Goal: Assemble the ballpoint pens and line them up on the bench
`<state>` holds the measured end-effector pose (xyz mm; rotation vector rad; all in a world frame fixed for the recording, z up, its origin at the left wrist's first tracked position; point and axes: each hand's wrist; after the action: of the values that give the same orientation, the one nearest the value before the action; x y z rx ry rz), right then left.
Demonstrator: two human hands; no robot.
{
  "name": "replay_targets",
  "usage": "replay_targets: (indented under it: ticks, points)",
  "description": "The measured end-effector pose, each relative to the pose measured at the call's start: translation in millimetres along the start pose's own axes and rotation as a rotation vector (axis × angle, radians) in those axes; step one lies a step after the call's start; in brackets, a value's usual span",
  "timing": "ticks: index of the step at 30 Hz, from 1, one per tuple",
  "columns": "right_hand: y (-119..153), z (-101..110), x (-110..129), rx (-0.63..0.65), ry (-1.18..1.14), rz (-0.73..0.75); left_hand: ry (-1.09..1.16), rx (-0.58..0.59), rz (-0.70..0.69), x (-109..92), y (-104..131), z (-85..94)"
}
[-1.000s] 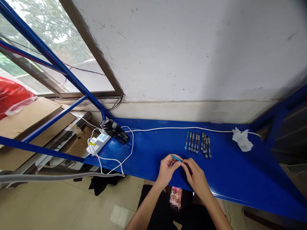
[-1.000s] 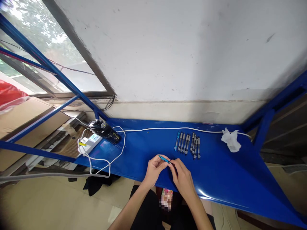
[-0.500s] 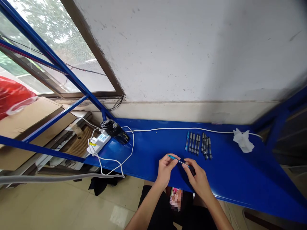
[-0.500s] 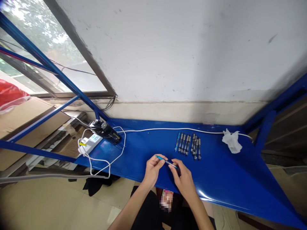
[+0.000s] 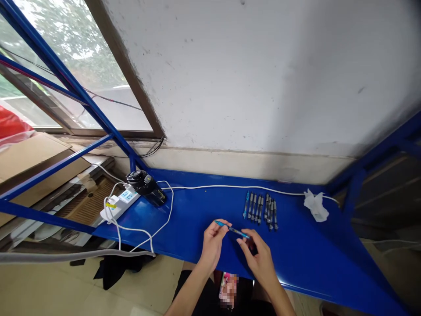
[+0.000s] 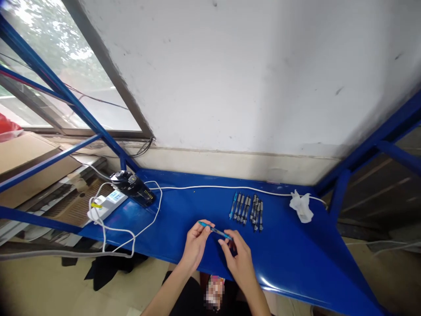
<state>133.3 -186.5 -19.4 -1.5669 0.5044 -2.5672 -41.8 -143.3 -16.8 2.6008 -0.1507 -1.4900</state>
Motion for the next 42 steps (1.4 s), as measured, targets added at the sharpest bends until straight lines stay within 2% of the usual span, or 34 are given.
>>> replay_targets:
  ticks: [2, 4, 8, 11, 13, 17, 19, 21, 24, 26, 29, 31, 34, 37, 39, 42]
  points:
    - [1.2, -0.4, 1.7, 0.024, -0.023, 0.027, 0.006, -0.001, -0.004, -1.9, 0.9, -1.4]
    - [3.2, -0.7, 1.9, 0.079, -0.078, -0.01, -0.018, 0.034, -0.009, -3.2, 2.5, -2.2]
    - [11.5, -4.7, 2.1, 0.129, -0.318, -0.295, -0.12, 0.104, -0.044, -5.0, 7.9, -5.9]
    - [23.7, -7.5, 9.1, 0.204, -0.577, -0.512, -0.161, 0.132, -0.058, -10.9, 14.1, -16.6]
    - [34.5, -5.7, 18.3, 0.167, -0.61, -0.506, -0.178, 0.156, -0.044, -18.9, 19.4, -27.9]
    - [55.8, 4.7, 38.3, -0.063, -0.365, -0.323, -0.208, 0.196, -0.004, -38.4, 31.1, -50.7]
    - [63.2, 7.8, 44.6, -0.088, -0.359, -0.33, -0.208, 0.219, 0.003, -45.5, 36.7, -57.0]
    - [67.7, 7.5, 48.3, -0.045, -0.502, -0.402, -0.196, 0.24, 0.003, -49.5, 41.6, -59.3]
    - [70.3, 2.7, 52.4, 0.051, -0.872, -0.554, -0.164, 0.263, -0.006, -52.0, 47.5, -58.0]
    - [71.7, -1.3, 55.2, 0.107, -1.082, -0.657, -0.143, 0.282, 0.002, -52.7, 50.8, -56.0]
    - [75.4, -7.9, 56.3, 0.145, -1.207, -0.732, -0.133, 0.286, 0.021, -52.8, 55.8, -52.1]
    - [77.2, -11.3, 52.4, 0.067, -1.204, -0.694, -0.144, 0.281, 0.016, -52.3, 58.9, -48.1]
    - [72.3, -8.0, 38.5, -0.191, -1.114, -0.598, -0.224, 0.35, -0.008, -52.8, 62.0, -38.2]
    - [53.8, 13.6, 22.4, -0.417, -1.021, -0.594, -0.475, 0.394, -0.099, -55.9, 61.7, -19.8]
    - [36.4, 37.5, 17.2, -0.442, -1.055, -0.58, -0.63, 0.354, -0.163, -56.9, 59.4, -0.9]
    - [10.2, 78.4, 23.4, -0.482, -1.062, -0.456, -0.751, 0.244, -0.248, -52.1, 54.3, 35.1]
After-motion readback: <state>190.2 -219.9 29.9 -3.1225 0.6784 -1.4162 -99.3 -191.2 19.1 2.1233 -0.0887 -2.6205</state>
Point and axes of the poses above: each hand's wrist, its own y-axis away from the middle knuckle, its own z-axis out of the back of the hand, x = y × z, and after that the axes turned 1 degree about y, right-handed
